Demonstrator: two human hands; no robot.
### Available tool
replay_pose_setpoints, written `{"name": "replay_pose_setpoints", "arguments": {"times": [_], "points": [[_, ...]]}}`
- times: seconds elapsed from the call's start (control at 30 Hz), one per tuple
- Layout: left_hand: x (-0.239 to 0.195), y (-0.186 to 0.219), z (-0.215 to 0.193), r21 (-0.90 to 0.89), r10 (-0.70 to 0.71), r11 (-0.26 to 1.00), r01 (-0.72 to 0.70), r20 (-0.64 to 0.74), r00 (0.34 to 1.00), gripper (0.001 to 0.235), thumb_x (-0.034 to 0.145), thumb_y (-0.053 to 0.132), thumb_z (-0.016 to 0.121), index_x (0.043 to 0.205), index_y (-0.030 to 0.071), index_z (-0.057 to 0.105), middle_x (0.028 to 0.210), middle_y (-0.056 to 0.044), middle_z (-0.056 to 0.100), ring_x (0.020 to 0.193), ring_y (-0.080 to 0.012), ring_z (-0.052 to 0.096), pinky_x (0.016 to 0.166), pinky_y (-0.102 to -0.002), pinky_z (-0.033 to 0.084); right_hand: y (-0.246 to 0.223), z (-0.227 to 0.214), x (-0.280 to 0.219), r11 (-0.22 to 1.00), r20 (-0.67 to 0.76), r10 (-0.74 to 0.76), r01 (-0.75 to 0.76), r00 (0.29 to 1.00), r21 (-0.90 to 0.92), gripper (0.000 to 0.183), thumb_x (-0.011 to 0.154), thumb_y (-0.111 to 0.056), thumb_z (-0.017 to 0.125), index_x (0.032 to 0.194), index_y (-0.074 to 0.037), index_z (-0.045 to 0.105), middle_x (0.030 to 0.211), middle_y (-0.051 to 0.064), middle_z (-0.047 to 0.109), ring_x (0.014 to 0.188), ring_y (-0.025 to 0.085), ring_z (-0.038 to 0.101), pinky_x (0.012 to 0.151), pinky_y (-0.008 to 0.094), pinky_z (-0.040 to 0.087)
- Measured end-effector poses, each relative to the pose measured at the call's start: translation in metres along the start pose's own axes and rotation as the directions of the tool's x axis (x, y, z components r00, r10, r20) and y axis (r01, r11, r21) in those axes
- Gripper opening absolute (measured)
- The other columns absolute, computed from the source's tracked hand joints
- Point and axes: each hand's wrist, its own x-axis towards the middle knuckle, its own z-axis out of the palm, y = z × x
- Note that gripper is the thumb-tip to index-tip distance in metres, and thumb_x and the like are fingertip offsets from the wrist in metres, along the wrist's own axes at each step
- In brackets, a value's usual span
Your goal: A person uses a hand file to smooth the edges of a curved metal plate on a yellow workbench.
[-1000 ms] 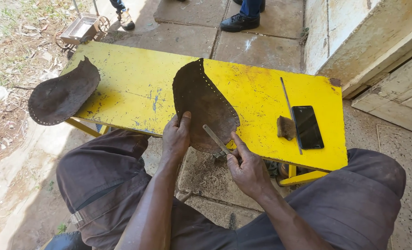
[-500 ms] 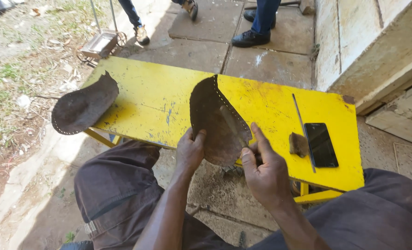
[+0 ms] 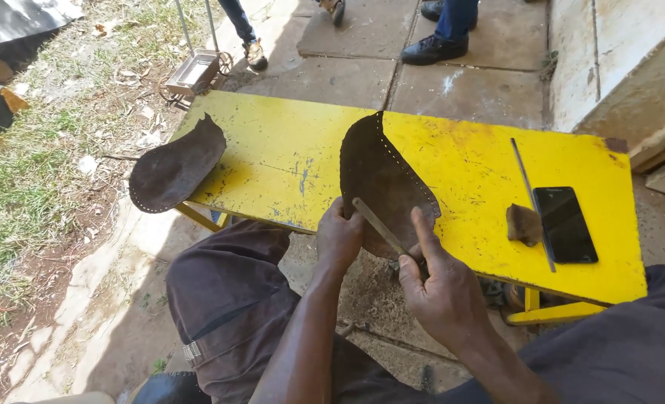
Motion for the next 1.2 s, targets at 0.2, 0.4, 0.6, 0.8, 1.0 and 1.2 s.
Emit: {"name": "replay_pose_setpoints", "arguments": {"times": [0.2,0.4,0.6,0.8,1.0,1.2], "points": [[-0.010,-0.010,-0.002,-0.029,0.112,0.993,-0.114,-0.043,0.993,0.026,0.090,0.033,0.069,0.107,0.014,0.075,0.094,-0.017,0.076,0.100,-0.0426,0.075,0.088,-0.057,0.058,-0.010,-0.052,0.027,0.981,-0.234,0.062,-0.015,0.970,0.194,0.072,0.108,-0.011,0.053,0.173,-0.002,0.025,0.099,0.024,0.071,0.076,0.035,0.070,0.065,0.049,0.059],[-0.002,-0.014,-0.001,-0.037,0.090,0.995,-0.092,-0.041,0.995,0.029,0.088,0.033,0.070,0.111,0.016,0.073,0.098,-0.015,0.078,0.104,-0.0409,0.076,0.089,-0.055,0.058,0.042,-0.051,0.026,0.988,-0.241,0.116,-0.087,0.964,0.128,0.070,0.109,-0.009,0.057,0.172,0.003,0.032,0.099,0.026,0.071,0.075,0.034,0.070,0.068,0.047,0.058],[-0.009,-0.007,-0.002,0.023,0.048,0.999,-0.048,0.002,0.999,0.034,0.085,0.034,0.071,0.113,0.016,0.071,0.100,-0.016,0.079,0.109,-0.0401,0.075,0.093,-0.055,0.057,-0.015,-0.099,0.030,0.963,-0.399,0.025,0.086,0.917,0.256,0.069,0.114,-0.005,0.050,0.172,0.005,0.013,0.103,0.021,0.068,0.077,0.024,0.068,0.074,0.040,0.059],[-0.019,0.000,-0.009,0.004,-0.005,1.000,0.005,-0.021,1.000,0.050,0.082,0.030,0.073,0.127,0.012,0.064,0.110,-0.018,0.080,0.114,-0.0410,0.075,0.098,-0.057,0.057,0.025,-0.075,0.051,0.976,-0.229,0.180,-0.145,0.957,0.162,0.071,0.106,-0.010,0.055,0.171,0.002,0.028,0.097,0.023,0.071,0.072,0.030,0.072,0.073,0.047,0.059],[-0.013,0.013,-0.025,0.185,0.029,0.982,-0.042,0.071,0.997,0.034,0.089,0.029,0.073,0.122,0.021,0.076,0.099,-0.014,0.081,0.107,-0.0380,0.077,0.095,-0.054,0.060,0.038,-0.041,0.034,0.966,-0.032,0.240,-0.236,0.970,0.101,0.038,0.108,-0.029,0.060,0.143,-0.023,0.075,0.085,0.015,0.079,0.069,0.029,0.075,0.068,0.043,0.061],[0.016,0.007,-0.037,0.250,0.066,0.964,-0.087,0.091,0.994,0.033,0.088,0.032,0.077,0.121,0.029,0.079,0.095,-0.009,0.080,0.100,-0.0313,0.079,0.091,-0.049,0.061,0.064,-0.008,0.034,0.976,0.040,0.183,-0.176,0.982,-0.126,0.037,0.106,-0.029,0.062,0.140,-0.031,0.076,0.093,0.017,0.082,0.087,0.039,0.080,0.074,0.049,0.062]]}}
